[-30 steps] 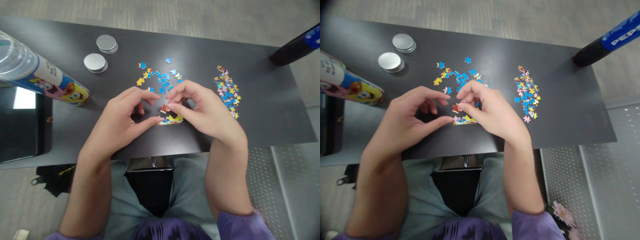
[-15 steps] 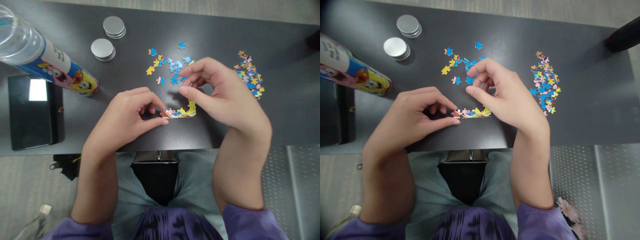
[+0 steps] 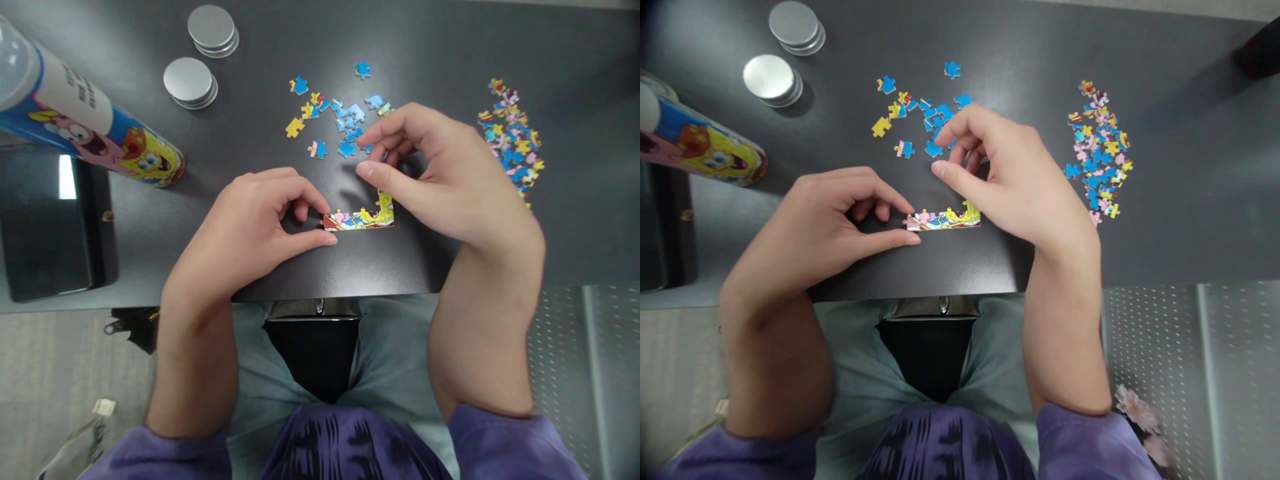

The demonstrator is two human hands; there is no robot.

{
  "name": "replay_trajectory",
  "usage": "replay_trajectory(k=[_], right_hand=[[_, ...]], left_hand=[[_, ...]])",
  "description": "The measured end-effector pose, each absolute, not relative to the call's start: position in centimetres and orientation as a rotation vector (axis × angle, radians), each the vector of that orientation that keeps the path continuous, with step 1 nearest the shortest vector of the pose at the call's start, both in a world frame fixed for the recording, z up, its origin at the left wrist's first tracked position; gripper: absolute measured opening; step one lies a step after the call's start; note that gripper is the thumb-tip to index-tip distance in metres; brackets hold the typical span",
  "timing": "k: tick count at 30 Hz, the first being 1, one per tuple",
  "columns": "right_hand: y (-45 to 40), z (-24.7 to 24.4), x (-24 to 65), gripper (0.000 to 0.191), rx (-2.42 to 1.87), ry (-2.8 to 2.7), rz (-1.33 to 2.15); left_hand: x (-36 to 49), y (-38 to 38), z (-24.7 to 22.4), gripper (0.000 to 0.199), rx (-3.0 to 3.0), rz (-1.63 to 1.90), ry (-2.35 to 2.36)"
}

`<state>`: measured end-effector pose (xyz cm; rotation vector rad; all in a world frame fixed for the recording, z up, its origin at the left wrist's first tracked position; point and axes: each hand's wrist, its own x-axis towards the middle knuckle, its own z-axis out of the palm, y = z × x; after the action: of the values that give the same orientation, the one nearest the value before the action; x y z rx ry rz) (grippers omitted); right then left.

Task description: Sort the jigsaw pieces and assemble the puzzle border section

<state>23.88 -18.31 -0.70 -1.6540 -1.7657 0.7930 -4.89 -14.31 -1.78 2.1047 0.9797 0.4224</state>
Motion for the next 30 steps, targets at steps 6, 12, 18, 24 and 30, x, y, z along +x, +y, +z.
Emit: replay_trajectory(k=[6, 12, 18, 24, 30], right_hand=[[-18.33, -0.65, 23.84, 0.022, -1.644, -1.794, 0.743], [-18.26, -0.34, 23.57, 0.018, -1.636, -1.833, 0.723], [-18.19, -0.49, 23.69, 0.034, -1.695, -1.814, 0.749], [-18.21, -0.71, 23.86, 0.019, -1.627, -1.835, 0.752], [-18.12, -0.61, 23.56, 0.013, -1.611, -1.883, 0.762]], left_hand=[[-4.94, -14.20, -1.96, 0.039, 2.111, 0.415, 0.990], [-4.95, -14.26, -1.84, 0.029, 2.124, 0.414, 0.970], [-5.08, -14.20, -1.71, 0.023, 2.117, 0.421, 0.946], [-5.18, -14.15, -1.70, 0.031, 2.111, 0.387, 0.983], [-4.47, -14.64, -1.73, 0.032, 2.115, 0.429, 1.039]])
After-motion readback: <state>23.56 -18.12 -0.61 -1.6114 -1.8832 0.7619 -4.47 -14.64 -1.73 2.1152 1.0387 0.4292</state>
